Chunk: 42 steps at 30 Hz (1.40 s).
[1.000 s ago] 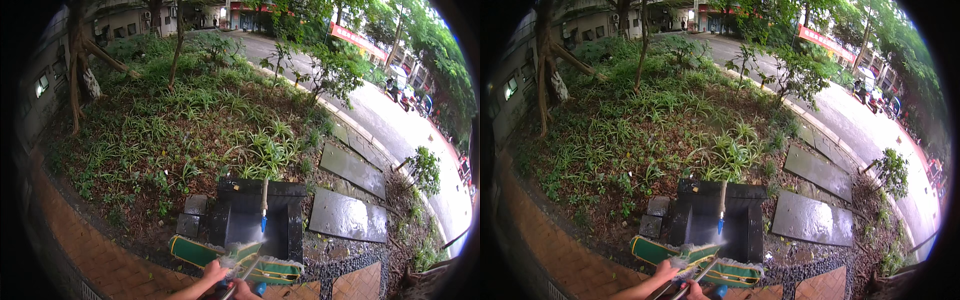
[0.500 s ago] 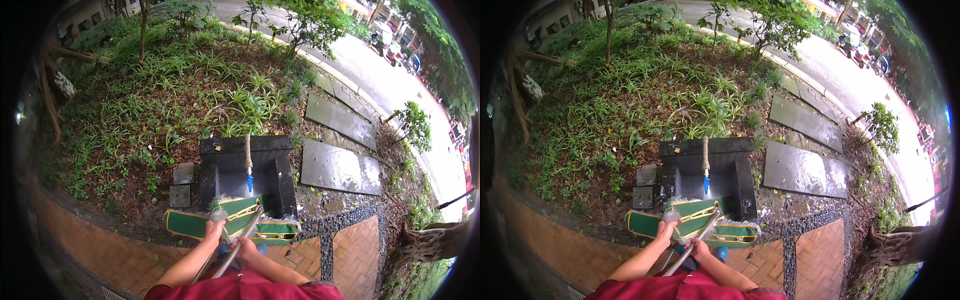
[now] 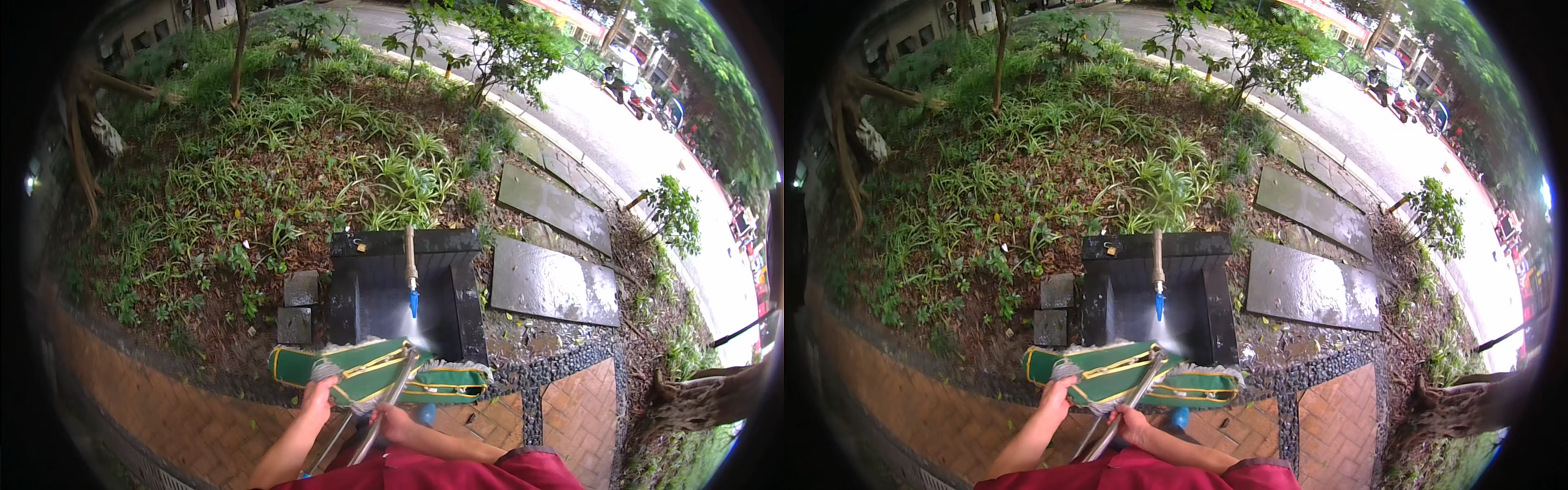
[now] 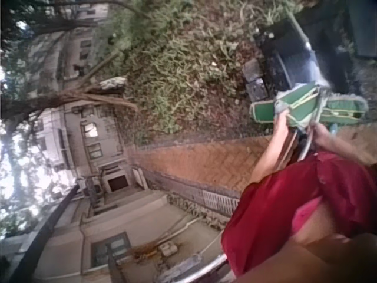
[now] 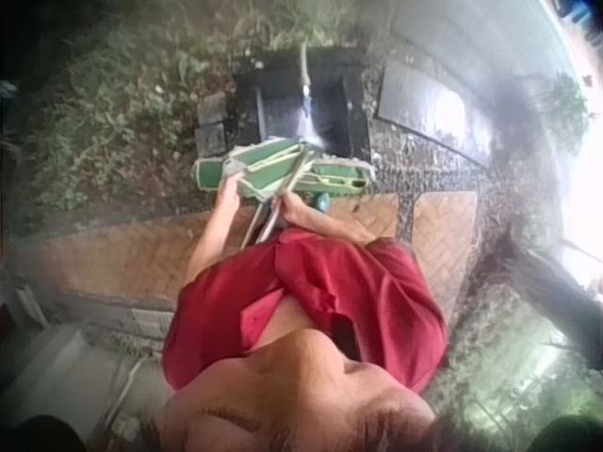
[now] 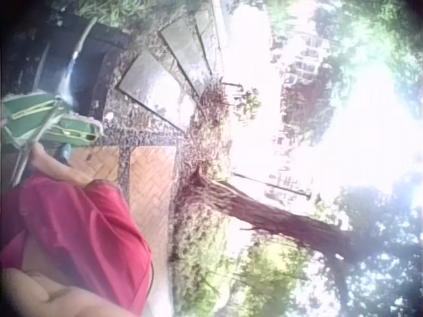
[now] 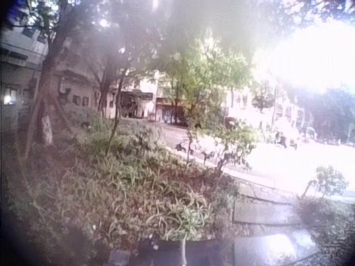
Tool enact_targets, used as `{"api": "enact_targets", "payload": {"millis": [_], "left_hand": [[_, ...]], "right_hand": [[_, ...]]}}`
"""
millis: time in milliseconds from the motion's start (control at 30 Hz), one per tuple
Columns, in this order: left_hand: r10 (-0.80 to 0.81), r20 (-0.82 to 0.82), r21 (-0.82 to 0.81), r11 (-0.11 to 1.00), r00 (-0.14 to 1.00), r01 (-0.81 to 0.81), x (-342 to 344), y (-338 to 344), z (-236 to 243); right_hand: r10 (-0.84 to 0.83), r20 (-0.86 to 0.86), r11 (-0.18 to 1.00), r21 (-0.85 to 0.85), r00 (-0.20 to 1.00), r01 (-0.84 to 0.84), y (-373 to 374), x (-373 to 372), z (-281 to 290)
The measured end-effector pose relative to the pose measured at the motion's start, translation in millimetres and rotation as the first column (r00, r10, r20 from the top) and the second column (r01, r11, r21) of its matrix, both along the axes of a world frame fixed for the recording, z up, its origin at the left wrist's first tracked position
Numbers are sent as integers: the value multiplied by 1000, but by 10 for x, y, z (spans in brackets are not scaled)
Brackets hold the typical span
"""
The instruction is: The person rinses a flat mop head under a running outdoor tap, repeatedly flipping and pressing the mop to clean it. The person holds the mop with both hands and manipulates it under the water stream.
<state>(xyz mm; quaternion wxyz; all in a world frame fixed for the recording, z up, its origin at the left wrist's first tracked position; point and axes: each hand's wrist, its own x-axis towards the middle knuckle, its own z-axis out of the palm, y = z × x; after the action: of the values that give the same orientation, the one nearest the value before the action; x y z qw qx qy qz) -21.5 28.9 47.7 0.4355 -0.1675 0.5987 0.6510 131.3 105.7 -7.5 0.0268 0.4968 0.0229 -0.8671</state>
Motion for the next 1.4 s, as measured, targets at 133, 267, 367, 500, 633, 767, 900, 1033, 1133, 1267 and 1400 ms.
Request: {"api": "enact_targets", "payload": {"millis": [133, 267, 367, 500, 633, 767, 900, 1033, 1133, 1267, 1400], "left_hand": [[39, 7, 7, 999, 999, -39, -103, -274, 294], [60, -37, 59, 997, 998, -58, -123, -253, 337], [-35, -96, 127, 991, 995, 47, -14, 56, 262], [-147, -258, 163, 967, 955, 193, 332, 422, 118], [-231, -371, 44, 963, 900, 266, 399, 551, -239], [-268, -285, -140, 961, 920, 236, 454, 600, -57], [-280, -436, -111, 960, 855, 258, 478, 720, 162], [-296, -618, -104, 949, 728, 297, 632, 966, 482], [-499, -689, -346, 864, 525, 366, 686, 959, 690], [-690, -704, -519, 662, 169, 541, 985, 991, 600], [-489, -849, -262, 717, 199, 646, 938, 699, 394]], "right_hand": [[69, -127, 994, -80, 989, -80, -171, -92, 168], [117, -125, 991, -46, 985, -124, -139, -106, 60], [173, -153, 985, 16, 973, -173, -3, -12, -113], [-6, 51, 997, 78, 999, 2, 184, 169, -1127], [-9, 24, 998, 59, 1000, 8, 233, 115, -697], [-54, 2, 995, 85, 999, 53, 283, 216, -522], [95, -48, 979, 188, 994, -84, 338, 221, 228], [118, 643, 25, 760, 757, -650, 803, 272, -292], [232, 262, 459, 820, 937, -343, 1085, 47, 747], [170, 546, 249, 781, 820, -572, 1112, 19, 842], [215, 672, 133, 699, 709, -703, 1048, 105, 831]]}}
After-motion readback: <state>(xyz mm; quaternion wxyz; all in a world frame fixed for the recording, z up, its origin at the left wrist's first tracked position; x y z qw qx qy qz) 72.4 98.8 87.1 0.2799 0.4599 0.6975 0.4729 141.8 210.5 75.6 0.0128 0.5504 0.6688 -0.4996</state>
